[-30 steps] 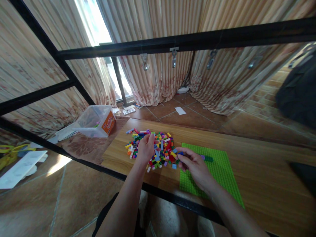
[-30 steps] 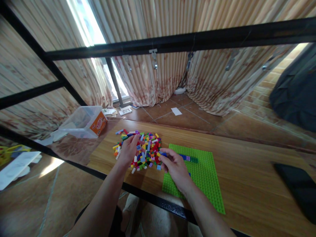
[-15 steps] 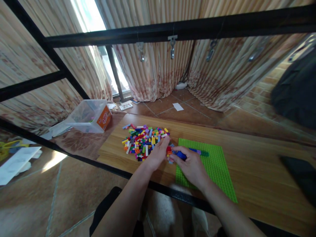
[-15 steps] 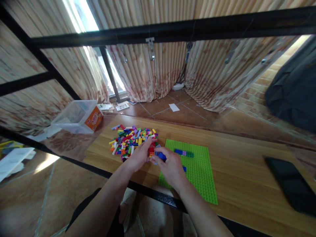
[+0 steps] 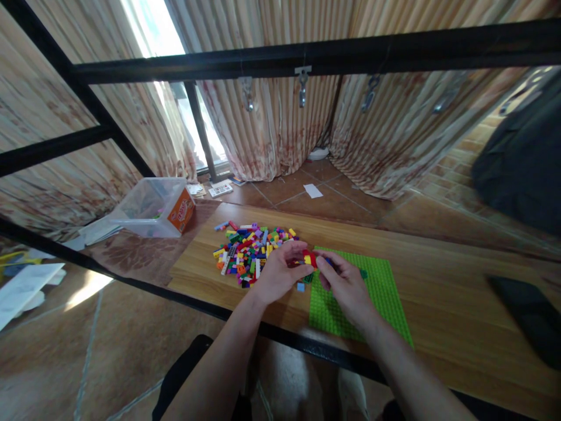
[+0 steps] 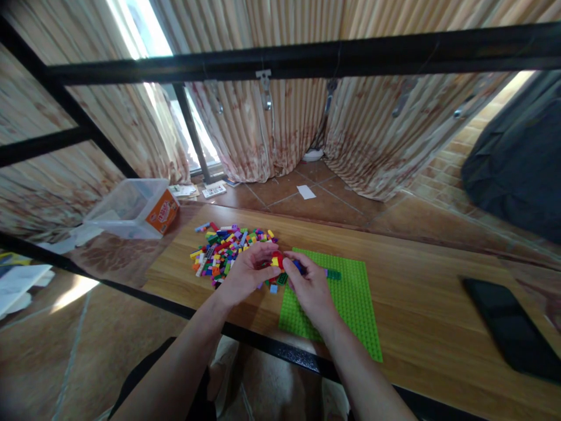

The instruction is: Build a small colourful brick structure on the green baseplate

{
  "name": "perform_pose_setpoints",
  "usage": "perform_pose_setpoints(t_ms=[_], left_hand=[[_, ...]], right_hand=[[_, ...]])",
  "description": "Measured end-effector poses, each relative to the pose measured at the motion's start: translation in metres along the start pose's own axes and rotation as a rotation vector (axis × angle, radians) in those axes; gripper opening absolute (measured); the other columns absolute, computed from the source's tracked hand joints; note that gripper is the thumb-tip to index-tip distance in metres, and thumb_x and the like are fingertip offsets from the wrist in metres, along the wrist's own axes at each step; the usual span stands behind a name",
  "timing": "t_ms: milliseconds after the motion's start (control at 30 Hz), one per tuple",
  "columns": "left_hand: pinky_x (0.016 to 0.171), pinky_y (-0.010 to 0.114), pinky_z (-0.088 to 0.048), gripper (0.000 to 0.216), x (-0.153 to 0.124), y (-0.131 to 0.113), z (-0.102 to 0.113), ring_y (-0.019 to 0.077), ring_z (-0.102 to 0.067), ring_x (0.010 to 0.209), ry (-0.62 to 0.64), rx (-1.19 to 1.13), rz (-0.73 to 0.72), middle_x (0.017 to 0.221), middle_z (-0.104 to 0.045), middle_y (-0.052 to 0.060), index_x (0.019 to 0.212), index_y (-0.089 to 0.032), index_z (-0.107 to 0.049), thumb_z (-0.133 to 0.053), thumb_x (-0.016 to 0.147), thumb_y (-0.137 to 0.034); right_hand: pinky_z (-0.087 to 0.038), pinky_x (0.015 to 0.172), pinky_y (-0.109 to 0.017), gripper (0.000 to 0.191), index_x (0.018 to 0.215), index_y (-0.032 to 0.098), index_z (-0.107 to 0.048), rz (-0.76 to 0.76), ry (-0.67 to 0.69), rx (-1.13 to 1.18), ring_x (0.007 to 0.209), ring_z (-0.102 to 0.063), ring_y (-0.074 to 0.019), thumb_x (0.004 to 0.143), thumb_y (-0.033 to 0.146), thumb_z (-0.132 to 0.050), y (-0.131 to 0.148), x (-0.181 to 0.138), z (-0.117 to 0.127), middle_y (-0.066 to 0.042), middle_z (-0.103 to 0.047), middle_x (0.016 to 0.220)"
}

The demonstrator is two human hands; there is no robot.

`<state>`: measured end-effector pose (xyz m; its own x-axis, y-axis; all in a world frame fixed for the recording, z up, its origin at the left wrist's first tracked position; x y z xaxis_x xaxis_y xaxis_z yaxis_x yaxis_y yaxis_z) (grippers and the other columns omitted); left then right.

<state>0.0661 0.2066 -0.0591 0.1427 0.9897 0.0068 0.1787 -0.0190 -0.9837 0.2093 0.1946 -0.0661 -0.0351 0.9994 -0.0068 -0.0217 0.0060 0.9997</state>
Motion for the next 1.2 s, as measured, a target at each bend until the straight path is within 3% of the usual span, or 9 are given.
perform_pose_setpoints(t_ms=[267,467,733,1000,1200], left_hand=[[0.081,0.030,-0.054,0.028,-0.007,-0.007,-0.012,0.0171,-0.066,0.089,0.048,0.140,-0.117,0.102,-0.070,0.007,0.103,-0.018,-0.067,-0.070,0.075,-0.015],[0.087,0.032,-0.054,0.025,-0.009,-0.001,-0.013,0.0204,-0.065,0.099,-0.043,0.207,-0.155,0.106,-0.071,0.008,0.100,-0.020,-0.072,-0.068,0.076,-0.014],[0.077,0.028,-0.055,0.026,-0.014,-0.001,-0.019,0.0162,-0.067,0.081,-0.134,0.073,-0.118,0.096,-0.073,0.005,0.099,-0.019,-0.071,-0.069,0.074,-0.015],[0.074,0.025,-0.052,0.028,-0.011,0.001,-0.014,0.0129,-0.065,0.078,-0.213,-0.086,-0.085,0.092,-0.071,0.003,0.098,-0.018,-0.069,-0.073,0.070,-0.021],[0.072,0.025,-0.054,0.024,-0.008,0.014,-0.010,0.0121,-0.064,0.080,-0.300,-0.443,0.115,0.087,-0.066,0.001,0.090,-0.018,-0.062,-0.068,0.067,-0.021]], right_hand=[[-0.039,0.055,-0.026,0.039,0.106,0.022,-0.072,-0.073,0.009,0.261,0.059,-0.048,-0.0103,0.074,0.045,-0.074,-0.006,-0.002,-0.009,0.002,-0.062,0.067],[-0.038,0.054,-0.026,0.031,0.080,0.019,-0.074,-0.078,-0.057,0.362,0.059,-0.048,-0.0108,0.070,0.049,-0.076,-0.009,-0.004,-0.010,0.001,-0.061,0.064],[-0.038,0.054,-0.025,0.027,0.077,0.021,-0.072,-0.097,-0.132,0.484,0.058,-0.045,-0.0104,0.071,0.047,-0.076,-0.010,-0.007,-0.013,0.001,-0.060,0.065],[-0.044,0.054,-0.026,0.030,0.081,0.022,-0.072,-0.191,-0.127,0.650,0.059,-0.049,-0.0107,0.071,0.050,-0.076,-0.012,-0.005,-0.010,-0.001,-0.066,0.076],[-0.043,0.051,-0.024,0.029,0.078,0.021,-0.072,-0.220,-0.142,0.643,0.058,-0.049,-0.0099,0.065,0.046,-0.081,-0.011,-0.006,-0.011,-0.001,-0.067,0.076]])
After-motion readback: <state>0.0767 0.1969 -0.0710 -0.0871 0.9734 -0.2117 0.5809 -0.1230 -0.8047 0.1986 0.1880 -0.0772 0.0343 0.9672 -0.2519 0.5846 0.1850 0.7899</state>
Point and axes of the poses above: each hand's wrist, its own x-axis towards the middle knuckle, its own z-axis out of the back of the hand, y = z × x, the point moved 6 cm from there along x, towards the middle knuckle
